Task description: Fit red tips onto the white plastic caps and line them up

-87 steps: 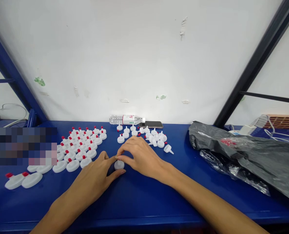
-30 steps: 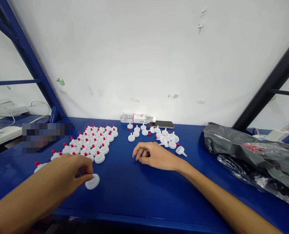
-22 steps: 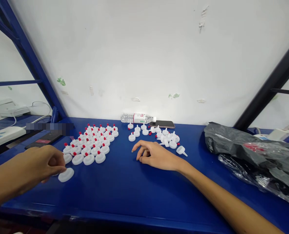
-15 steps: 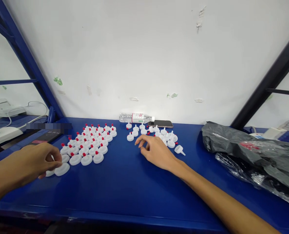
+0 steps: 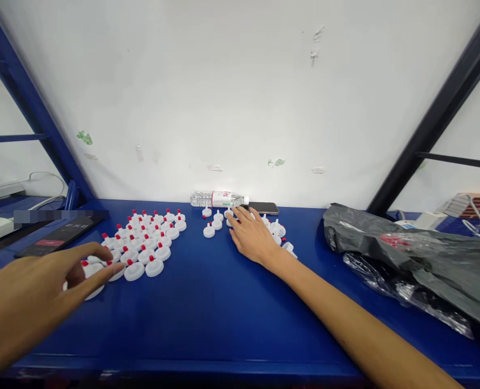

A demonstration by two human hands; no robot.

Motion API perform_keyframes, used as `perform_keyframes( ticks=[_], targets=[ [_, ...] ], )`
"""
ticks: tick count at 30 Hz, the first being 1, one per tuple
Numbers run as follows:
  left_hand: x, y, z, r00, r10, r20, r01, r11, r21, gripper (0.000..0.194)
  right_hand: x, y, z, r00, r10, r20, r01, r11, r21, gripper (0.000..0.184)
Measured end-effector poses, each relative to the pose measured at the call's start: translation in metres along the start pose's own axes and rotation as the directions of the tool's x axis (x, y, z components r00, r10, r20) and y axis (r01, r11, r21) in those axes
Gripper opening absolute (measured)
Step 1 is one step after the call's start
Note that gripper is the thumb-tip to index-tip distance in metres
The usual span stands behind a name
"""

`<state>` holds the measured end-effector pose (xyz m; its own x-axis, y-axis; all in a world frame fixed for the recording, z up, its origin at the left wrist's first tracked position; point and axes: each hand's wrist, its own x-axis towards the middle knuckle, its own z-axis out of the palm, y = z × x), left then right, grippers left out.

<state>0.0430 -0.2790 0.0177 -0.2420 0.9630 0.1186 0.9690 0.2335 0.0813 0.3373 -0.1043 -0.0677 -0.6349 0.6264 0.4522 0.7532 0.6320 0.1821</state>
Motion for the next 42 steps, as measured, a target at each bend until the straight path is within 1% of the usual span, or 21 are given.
perform_keyframes(
  ticks=[2, 5, 8, 11, 13, 14, 16, 19, 22, 26, 31, 37, 40, 42],
  targets=[
    [-0.006, 0.012, 0.001, 1.0, 0.026, 0.001, -0.026, 0.997, 0.066, 0.044, 0.002, 0.001, 0.004, 1.0, -0.022, 0.022, 0.022, 1.0, 0.001, 0.047],
    [-0.01, 0.028, 0.005, 0.994, 0.102, 0.035, -0.105, 0.99, 0.09, 0.042, 0.001, 0.0, 0.002, 1.0, -0.03, -0.002, 0.03, 0.998, 0.06, 0.044],
    [-0.012, 0.038, 0.01, 0.988, 0.13, 0.082, -0.137, 0.987, 0.088, 0.046, -0.004, -0.006, -0.009, 0.999, -0.026, -0.038, 0.032, 0.981, 0.189, 0.037],
    [-0.015, 0.043, 0.02, 0.974, 0.22, 0.049, -0.223, 0.973, 0.06, 0.045, -0.012, -0.014, -0.025, 0.996, -0.06, -0.071, 0.08, 0.938, 0.338, 0.037],
    [-0.019, 0.044, 0.027, 0.963, 0.268, 0.031, -0.269, 0.962, 0.042, 0.043, -0.014, -0.016, -0.035, 0.992, -0.065, -0.109, 0.102, 0.92, 0.378, 0.043],
    [-0.021, 0.044, 0.03, 0.959, 0.282, 0.027, -0.283, 0.959, 0.036, 0.042, -0.014, -0.015, -0.038, 0.991, -0.05, -0.126, 0.093, 0.924, 0.37, 0.043],
    [-0.023, 0.046, 0.034, 0.955, 0.295, 0.037, -0.297, 0.955, 0.027, 0.043, -0.013, -0.01, -0.04, 0.99, -0.004, -0.141, 0.046, 0.954, 0.295, 0.04],
    [-0.024, 0.051, 0.035, 0.946, 0.318, 0.068, -0.32, 0.947, 0.01, 0.042, -0.008, 0.0, -0.033, 0.994, 0.027, -0.104, -0.019, 0.997, 0.068, 0.034],
    [-0.02, 0.059, 0.038, 0.932, 0.353, 0.082, -0.354, 0.935, 0.0, 0.035, -0.003, 0.008, -0.019, 0.999, -0.01, -0.041, 0.004, 0.991, -0.135, 0.032],
    [-0.015, 0.069, 0.042, 0.912, 0.403, 0.079, -0.403, 0.915, -0.014, 0.03, 0.0, 0.011, -0.003, 0.999, -0.046, 0.002, 0.045, 0.968, -0.248, 0.029],
    [-0.011, 0.083, 0.041, 0.906, 0.408, 0.114, -0.408, 0.913, -0.03, 0.027, -0.001, 0.014, 0.001, 0.997, -0.073, -0.004, 0.069, 0.964, -0.257, 0.023],
    [-0.009, 0.086, 0.039, 0.903, 0.402, 0.15, -0.398, 0.915, -0.058, 0.024, -0.005, 0.009, -0.008, 0.997, -0.08, 0.023, 0.083, 0.971, -0.225, 0.017],
    [-0.008, 0.086, 0.04, 0.9, 0.409, 0.154, -0.403, 0.913, -0.066, 0.023, -0.007, 0.002, -0.014, 0.996, -0.074, 0.055, 0.081, 0.989, -0.127, 0.015],
    [-0.007, 0.086, 0.042, 0.899, 0.409, 0.155, -0.404, 0.912, -0.067, 0.022, -0.009, -0.003, -0.018, 0.995, -0.069, 0.074, 0.067, 0.997, 0.029, 0.015]
  ],
)
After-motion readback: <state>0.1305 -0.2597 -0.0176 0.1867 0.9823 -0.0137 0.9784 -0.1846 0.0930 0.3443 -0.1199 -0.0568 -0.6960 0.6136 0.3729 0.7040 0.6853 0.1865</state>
